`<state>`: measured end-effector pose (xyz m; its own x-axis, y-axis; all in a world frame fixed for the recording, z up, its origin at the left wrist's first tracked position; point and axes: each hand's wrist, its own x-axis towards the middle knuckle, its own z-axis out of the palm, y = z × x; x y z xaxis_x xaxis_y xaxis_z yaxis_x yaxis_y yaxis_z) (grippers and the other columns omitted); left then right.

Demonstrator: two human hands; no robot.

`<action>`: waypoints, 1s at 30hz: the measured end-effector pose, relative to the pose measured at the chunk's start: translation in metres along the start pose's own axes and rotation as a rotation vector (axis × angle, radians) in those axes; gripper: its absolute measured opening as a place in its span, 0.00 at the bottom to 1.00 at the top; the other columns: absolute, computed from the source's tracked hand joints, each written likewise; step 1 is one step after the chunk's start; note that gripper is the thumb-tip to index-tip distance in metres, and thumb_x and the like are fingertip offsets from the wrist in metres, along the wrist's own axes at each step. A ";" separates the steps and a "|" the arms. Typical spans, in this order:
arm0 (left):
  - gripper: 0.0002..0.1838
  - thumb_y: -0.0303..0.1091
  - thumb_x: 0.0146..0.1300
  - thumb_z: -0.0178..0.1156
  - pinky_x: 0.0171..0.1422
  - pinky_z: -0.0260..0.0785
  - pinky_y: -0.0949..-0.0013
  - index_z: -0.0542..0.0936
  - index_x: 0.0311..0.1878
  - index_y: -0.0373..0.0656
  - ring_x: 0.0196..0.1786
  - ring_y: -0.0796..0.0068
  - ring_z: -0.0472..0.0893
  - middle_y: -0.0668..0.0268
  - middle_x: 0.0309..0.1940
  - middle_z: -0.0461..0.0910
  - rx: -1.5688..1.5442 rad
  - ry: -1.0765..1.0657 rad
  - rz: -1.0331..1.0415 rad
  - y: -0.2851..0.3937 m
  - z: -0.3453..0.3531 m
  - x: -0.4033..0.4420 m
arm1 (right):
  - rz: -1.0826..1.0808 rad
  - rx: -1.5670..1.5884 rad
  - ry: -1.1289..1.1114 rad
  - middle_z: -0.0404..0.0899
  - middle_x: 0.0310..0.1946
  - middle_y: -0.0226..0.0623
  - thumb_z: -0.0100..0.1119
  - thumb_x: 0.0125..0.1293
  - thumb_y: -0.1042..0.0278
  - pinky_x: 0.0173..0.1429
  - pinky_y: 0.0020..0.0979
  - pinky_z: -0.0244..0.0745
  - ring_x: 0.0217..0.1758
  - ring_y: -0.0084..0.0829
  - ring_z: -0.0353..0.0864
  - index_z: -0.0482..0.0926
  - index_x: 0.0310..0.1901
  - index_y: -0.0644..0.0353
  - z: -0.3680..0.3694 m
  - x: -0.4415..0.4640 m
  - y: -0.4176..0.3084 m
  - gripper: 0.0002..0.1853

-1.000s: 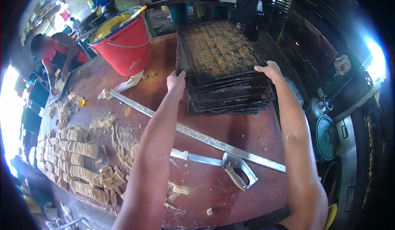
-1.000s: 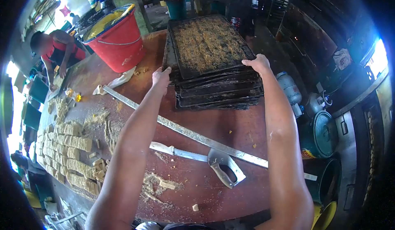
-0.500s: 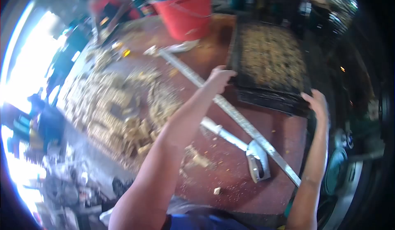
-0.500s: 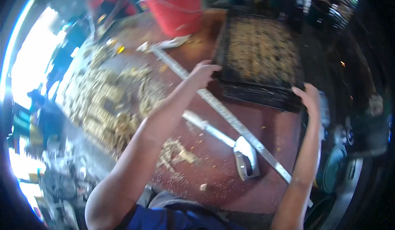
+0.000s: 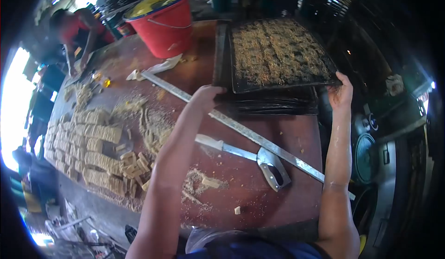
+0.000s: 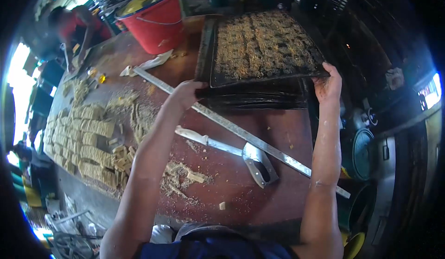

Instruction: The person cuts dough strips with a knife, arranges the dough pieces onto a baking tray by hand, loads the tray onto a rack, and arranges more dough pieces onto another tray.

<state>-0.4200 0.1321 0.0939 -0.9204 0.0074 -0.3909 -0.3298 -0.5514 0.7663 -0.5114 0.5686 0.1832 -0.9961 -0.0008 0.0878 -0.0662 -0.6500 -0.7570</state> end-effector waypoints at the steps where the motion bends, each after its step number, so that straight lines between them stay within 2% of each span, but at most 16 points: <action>1: 0.10 0.22 0.63 0.60 0.53 0.79 0.58 0.80 0.47 0.29 0.45 0.60 0.84 0.55 0.43 0.83 -0.028 -0.071 -0.001 0.004 0.007 -0.017 | -0.042 0.013 0.042 0.86 0.41 0.38 0.60 0.63 0.73 0.39 0.34 0.82 0.40 0.35 0.86 0.81 0.43 0.62 0.004 -0.010 -0.016 0.08; 3: 0.11 0.23 0.64 0.60 0.52 0.79 0.59 0.80 0.47 0.29 0.44 0.62 0.84 0.56 0.43 0.83 -0.046 -0.147 -0.001 0.002 -0.001 -0.026 | -0.066 0.010 0.008 0.86 0.43 0.40 0.59 0.64 0.72 0.43 0.35 0.84 0.44 0.36 0.87 0.80 0.46 0.63 -0.023 -0.014 -0.038 0.10; 5: 0.12 0.27 0.63 0.64 0.51 0.77 0.60 0.81 0.47 0.31 0.45 0.63 0.83 0.59 0.41 0.83 0.063 0.064 -0.141 -0.018 -0.024 -0.012 | -0.035 0.030 -0.060 0.86 0.46 0.44 0.57 0.66 0.71 0.47 0.37 0.86 0.47 0.37 0.88 0.80 0.49 0.66 -0.050 -0.019 -0.053 0.12; 6: 0.12 0.27 0.63 0.64 0.51 0.77 0.60 0.81 0.47 0.31 0.45 0.63 0.83 0.59 0.41 0.83 0.062 0.058 -0.144 -0.019 -0.017 -0.016 | -0.039 0.025 -0.057 0.86 0.46 0.44 0.57 0.66 0.71 0.47 0.37 0.86 0.47 0.37 0.88 0.80 0.49 0.66 -0.051 -0.023 -0.052 0.12; 8: 0.16 0.33 0.64 0.66 0.45 0.76 0.65 0.80 0.50 0.31 0.42 0.69 0.83 0.59 0.42 0.84 0.413 0.102 0.064 -0.020 0.007 -0.026 | -0.104 0.008 0.066 0.86 0.41 0.42 0.59 0.64 0.72 0.39 0.31 0.87 0.40 0.37 0.88 0.81 0.42 0.65 -0.048 -0.032 -0.050 0.08; 10: 0.17 0.34 0.64 0.68 0.43 0.77 0.67 0.80 0.51 0.32 0.40 0.69 0.84 0.60 0.41 0.84 0.417 0.066 0.121 -0.025 0.005 -0.020 | -0.102 0.041 0.066 0.86 0.42 0.42 0.58 0.64 0.72 0.41 0.33 0.86 0.42 0.38 0.88 0.81 0.43 0.64 -0.051 -0.035 -0.040 0.08; 14: 0.16 0.28 0.64 0.67 0.45 0.80 0.65 0.79 0.52 0.30 0.39 0.66 0.85 0.58 0.42 0.84 0.186 0.089 -0.100 -0.039 -0.009 -0.013 | 0.034 0.038 0.103 0.86 0.43 0.41 0.58 0.65 0.69 0.50 0.40 0.81 0.45 0.39 0.86 0.80 0.45 0.64 -0.050 -0.034 -0.015 0.10; 17: 0.16 0.25 0.65 0.65 0.50 0.82 0.63 0.78 0.54 0.28 0.41 0.64 0.86 0.55 0.43 0.84 0.160 0.002 -0.158 -0.035 0.001 -0.034 | 0.088 0.087 0.178 0.85 0.43 0.41 0.58 0.66 0.69 0.47 0.39 0.82 0.45 0.39 0.86 0.79 0.45 0.64 -0.050 -0.019 -0.013 0.10; 19: 0.18 0.22 0.64 0.63 0.56 0.81 0.60 0.76 0.56 0.28 0.49 0.62 0.84 0.52 0.49 0.82 0.109 -0.091 -0.249 -0.030 0.010 -0.074 | 0.037 0.054 0.036 0.85 0.42 0.41 0.57 0.67 0.70 0.43 0.38 0.84 0.44 0.38 0.86 0.79 0.44 0.63 -0.053 -0.013 -0.012 0.09; 20: 0.19 0.25 0.64 0.63 0.59 0.78 0.55 0.76 0.57 0.30 0.53 0.58 0.82 0.53 0.52 0.82 0.082 -0.161 -0.229 -0.046 -0.009 -0.076 | 0.030 0.059 0.044 0.85 0.42 0.41 0.57 0.67 0.70 0.43 0.38 0.84 0.44 0.38 0.86 0.79 0.44 0.63 -0.050 -0.015 -0.012 0.09; 23: 0.21 0.32 0.63 0.64 0.60 0.76 0.52 0.77 0.57 0.32 0.53 0.55 0.82 0.57 0.51 0.82 -0.035 -0.124 -0.257 -0.054 -0.019 -0.115 | 0.059 0.038 0.115 0.85 0.45 0.40 0.59 0.69 0.65 0.40 0.36 0.83 0.42 0.36 0.86 0.78 0.47 0.60 -0.042 -0.016 -0.003 0.10; 25: 0.23 0.36 0.61 0.64 0.58 0.76 0.53 0.77 0.57 0.33 0.52 0.55 0.82 0.58 0.50 0.83 -0.234 0.122 -0.256 -0.057 -0.009 -0.137 | 0.090 0.028 0.153 0.84 0.47 0.39 0.60 0.70 0.63 0.38 0.35 0.82 0.43 0.36 0.86 0.79 0.48 0.58 -0.046 -0.015 0.014 0.10; 26: 0.23 0.36 0.61 0.64 0.58 0.76 0.53 0.77 0.57 0.33 0.52 0.55 0.82 0.58 0.50 0.83 -0.233 0.130 -0.261 -0.060 -0.010 -0.139 | 0.119 0.014 0.179 0.84 0.49 0.39 0.60 0.71 0.61 0.37 0.33 0.81 0.43 0.35 0.85 0.79 0.49 0.56 -0.045 -0.012 0.023 0.11; 27: 0.22 0.35 0.61 0.64 0.58 0.76 0.54 0.78 0.56 0.33 0.52 0.56 0.82 0.58 0.49 0.83 -0.165 0.140 -0.202 -0.061 -0.012 -0.139 | 0.129 -0.051 0.204 0.83 0.46 0.34 0.63 0.70 0.53 0.34 0.31 0.78 0.40 0.31 0.83 0.79 0.48 0.53 -0.034 -0.013 0.029 0.14; 28: 0.21 0.34 0.60 0.63 0.58 0.76 0.55 0.78 0.55 0.32 0.52 0.57 0.82 0.57 0.49 0.83 -0.098 0.156 -0.154 -0.066 -0.016 -0.144 | 0.148 -0.049 0.218 0.83 0.46 0.34 0.63 0.70 0.53 0.34 0.31 0.78 0.40 0.31 0.83 0.79 0.48 0.53 -0.038 -0.015 0.035 0.14; 30: 0.22 0.30 0.61 0.62 0.55 0.78 0.54 0.76 0.57 0.31 0.51 0.56 0.83 0.55 0.49 0.83 -0.075 0.097 -0.139 -0.060 -0.029 -0.152 | 0.311 -0.668 0.281 0.80 0.37 0.28 0.66 0.67 0.49 0.31 0.31 0.77 0.35 0.28 0.81 0.79 0.44 0.51 -0.041 -0.014 0.040 0.15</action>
<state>-0.2539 0.1403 0.0930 -0.8413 0.0097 -0.5404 -0.4326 -0.6116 0.6625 -0.5029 0.5737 0.1255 -0.9458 0.1425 -0.2918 0.2865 -0.0567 -0.9564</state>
